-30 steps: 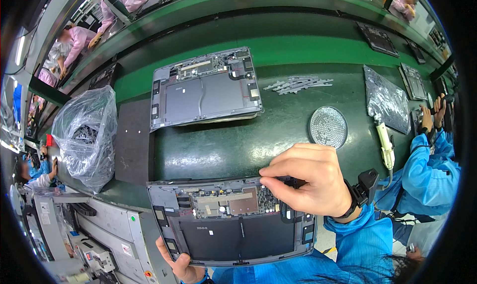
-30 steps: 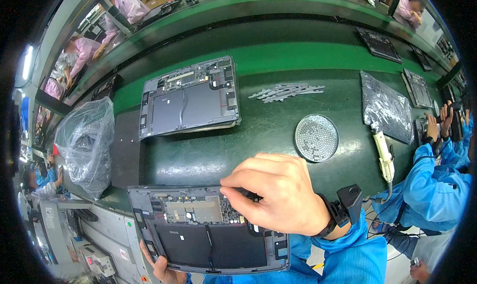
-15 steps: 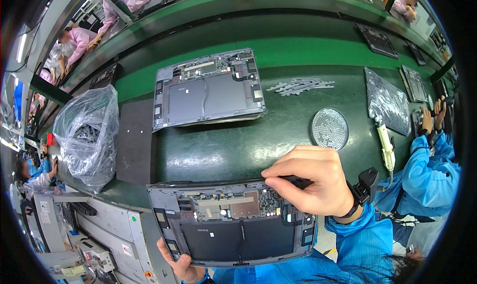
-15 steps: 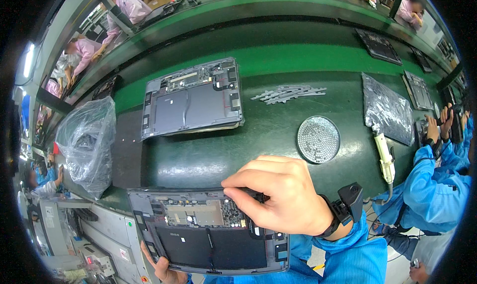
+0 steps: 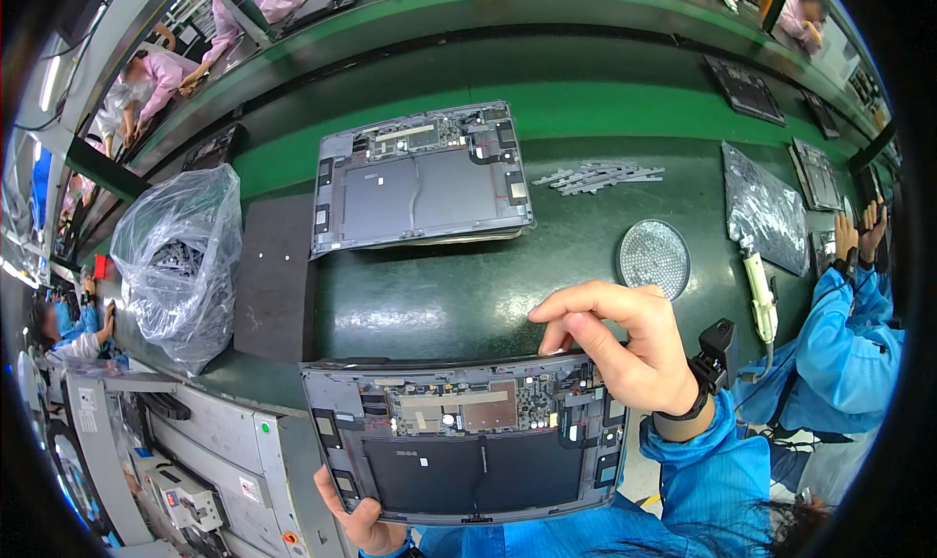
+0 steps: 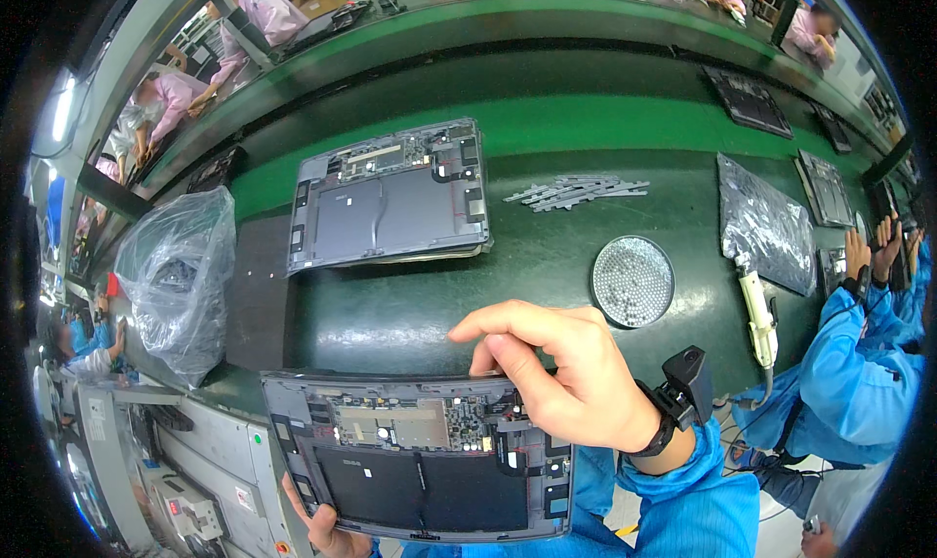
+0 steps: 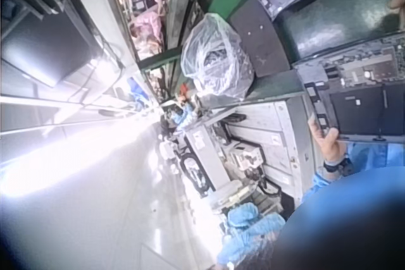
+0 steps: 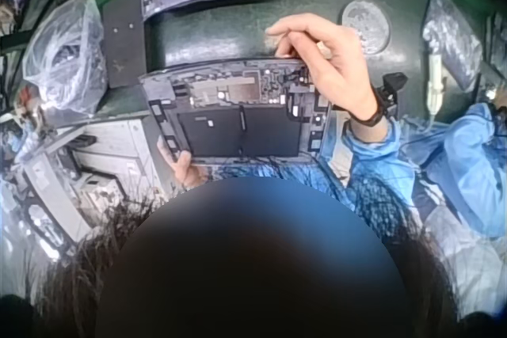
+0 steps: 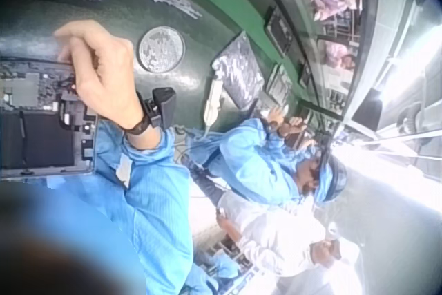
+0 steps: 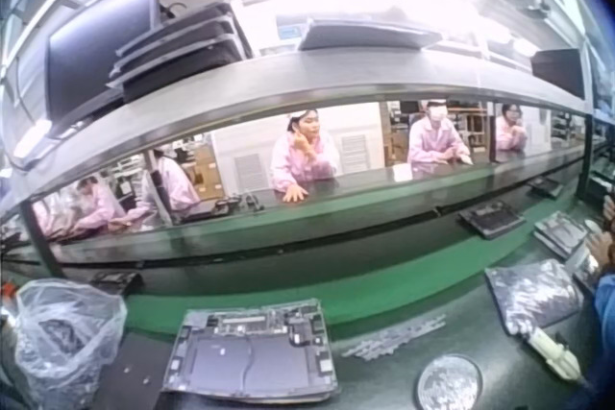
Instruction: Assembling internal components of a tablet or laptop device on a factory production line.
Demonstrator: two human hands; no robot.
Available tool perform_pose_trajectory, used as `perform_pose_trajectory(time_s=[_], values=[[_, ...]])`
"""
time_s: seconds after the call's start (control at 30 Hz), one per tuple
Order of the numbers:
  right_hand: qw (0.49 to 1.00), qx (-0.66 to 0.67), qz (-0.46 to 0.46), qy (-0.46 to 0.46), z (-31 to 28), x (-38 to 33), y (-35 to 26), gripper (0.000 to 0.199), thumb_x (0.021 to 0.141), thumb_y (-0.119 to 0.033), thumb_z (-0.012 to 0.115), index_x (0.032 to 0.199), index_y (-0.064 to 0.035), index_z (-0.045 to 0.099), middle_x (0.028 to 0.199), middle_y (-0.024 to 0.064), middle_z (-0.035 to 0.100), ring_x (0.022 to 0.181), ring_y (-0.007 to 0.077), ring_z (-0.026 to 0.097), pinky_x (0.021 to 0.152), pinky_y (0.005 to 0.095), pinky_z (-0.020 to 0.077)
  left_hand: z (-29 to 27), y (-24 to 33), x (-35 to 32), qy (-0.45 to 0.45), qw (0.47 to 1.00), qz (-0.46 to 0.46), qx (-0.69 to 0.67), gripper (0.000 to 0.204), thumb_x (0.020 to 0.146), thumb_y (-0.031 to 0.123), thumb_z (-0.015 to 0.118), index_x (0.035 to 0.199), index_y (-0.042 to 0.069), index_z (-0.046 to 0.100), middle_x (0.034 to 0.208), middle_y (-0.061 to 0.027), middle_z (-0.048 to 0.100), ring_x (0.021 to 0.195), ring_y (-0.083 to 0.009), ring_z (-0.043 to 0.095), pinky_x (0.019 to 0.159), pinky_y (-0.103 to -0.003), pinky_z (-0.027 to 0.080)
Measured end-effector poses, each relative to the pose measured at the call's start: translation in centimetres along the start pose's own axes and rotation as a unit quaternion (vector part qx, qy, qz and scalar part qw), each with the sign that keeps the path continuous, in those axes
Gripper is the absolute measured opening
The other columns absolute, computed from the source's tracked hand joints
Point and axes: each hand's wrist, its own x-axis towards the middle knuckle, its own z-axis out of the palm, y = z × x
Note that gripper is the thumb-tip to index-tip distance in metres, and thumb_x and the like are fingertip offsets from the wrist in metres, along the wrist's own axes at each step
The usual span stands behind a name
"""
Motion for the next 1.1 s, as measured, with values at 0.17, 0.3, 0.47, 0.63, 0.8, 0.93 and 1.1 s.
perform_pose_trajectory(time_s=[0.17, 0.3, 0.47, 0.63, 0.8, 0.93, 1.1], values=[[0.999, -0.002, 0.037, -0.004, -0.1, 0.1, -0.6, 0.022, 0.094, 0.001, 0.049, 0.105, -0.0001, 0.068, 0.074, 0.0092, 0.070, 0.063, 0.0134, 0.065, 0.059, 0.0257, 0.0496, 0.4, 0.2, -0.1, 0.013, 1.000, -0.011, 0.004, 0.085, 0.073, -0.004, 0.068, 0.148, 0.005, 0.030, 0.141, -0.0215, 0.045, 0.124, -0.0363, 0.050, 0.103, -0.052, 0.043], [0.998, 0.002, 0.064, -0.010, -0.1, 0.1, -0.8, 0.023, 0.094, 0.001, 0.048, 0.104, 0.0020, 0.068, 0.076, 0.0112, 0.071, 0.071, 0.0147, 0.069, 0.068, 0.0257, 0.0529, 0.2, 0.1, 0.0, 0.005, 1.000, 0.000, 0.004, 0.084, 0.073, -0.004, 0.068, 0.147, 0.003, 0.031, 0.140, -0.0216, 0.046, 0.124, -0.0362, 0.050, 0.104, -0.051, 0.043], [1.000, -0.001, 0.009, 0.007, 0.2, -0.1, 0.0, 0.023, 0.093, 0.001, 0.049, 0.107, -0.0017, 0.066, 0.072, 0.0069, 0.069, 0.055, 0.0107, 0.060, 0.052, 0.0252, 0.0459, 0.3, 0.1, 0.0, -0.005, 1.000, 0.002, -0.004, 0.082, 0.073, -0.004, 0.068, 0.146, 0.002, 0.032, 0.140, -0.0216, 0.046, 0.124, -0.0365, 0.050, 0.104, -0.052, 0.043], [1.000, 0.003, 0.014, 0.012, 0.2, -0.1, 0.1, 0.023, 0.093, 0.001, 0.049, 0.107, -0.0016, 0.066, 0.072, 0.0070, 0.069, 0.056, 0.0108, 0.061, 0.053, 0.0252, 0.0465, 0.1, 0.0, 0.0, -0.008, 1.000, 0.003, -0.007, 0.080, 0.073, -0.004, 0.067, 0.145, 0.002, 0.032, 0.139, -0.0221, 0.048, 0.124, -0.0370, 0.051, 0.104, -0.051, 0.043], [0.997, 0.012, 0.071, 0.002, 0.0, 0.2, -0.7, 0.022, 0.093, -0.001, 0.048, 0.104, 0.0025, 0.067, 0.075, 0.0106, 0.071, 0.069, 0.0139, 0.068, 0.067, 0.0255, 0.0523, 0.5, 0.0, 0.1, -0.005, 1.000, 0.009, -0.010, 0.079, 0.074, -0.004, 0.066, 0.145, 0.002, 0.033, 0.138, -0.0220, 0.048, 0.122, -0.0368, 0.052, 0.104, -0.051, 0.044], [1.000, 0.003, 0.017, 0.018, 0.2, 0.0, -0.2, 0.018, 0.090, -0.005, 0.061, 0.107, -0.0010, 0.066, 0.071, 0.0054, 0.068, 0.061, 0.0118, 0.063, 0.056, 0.0258, 0.0481, 0.7, 0.1, 0.4, 0.002, 1.000, -0.011, 0.009, 0.079, 0.073, -0.003, 0.066, 0.145, 0.002, 0.033, 0.136, -0.0213, 0.049, 0.120, -0.0357, 0.053, 0.102, -0.050, 0.045], [0.983, -0.049, 0.143, -0.108, -0.4, -2.7, 2.2, 0.038, 0.088, -0.026, 0.072, 0.116, -0.0018, 0.064, 0.107, 0.0127, 0.070, 0.096, 0.0200, 0.069, 0.079, 0.0301, 0.0538, 0.4, 0.2, 2.8, -0.021, 0.998, 0.014, 0.056, 0.072, 0.072, -0.004, 0.063, 0.140, -0.002, 0.038, 0.134, -0.0207, 0.051, 0.117, -0.0343, 0.055, 0.101, -0.048, 0.045]])
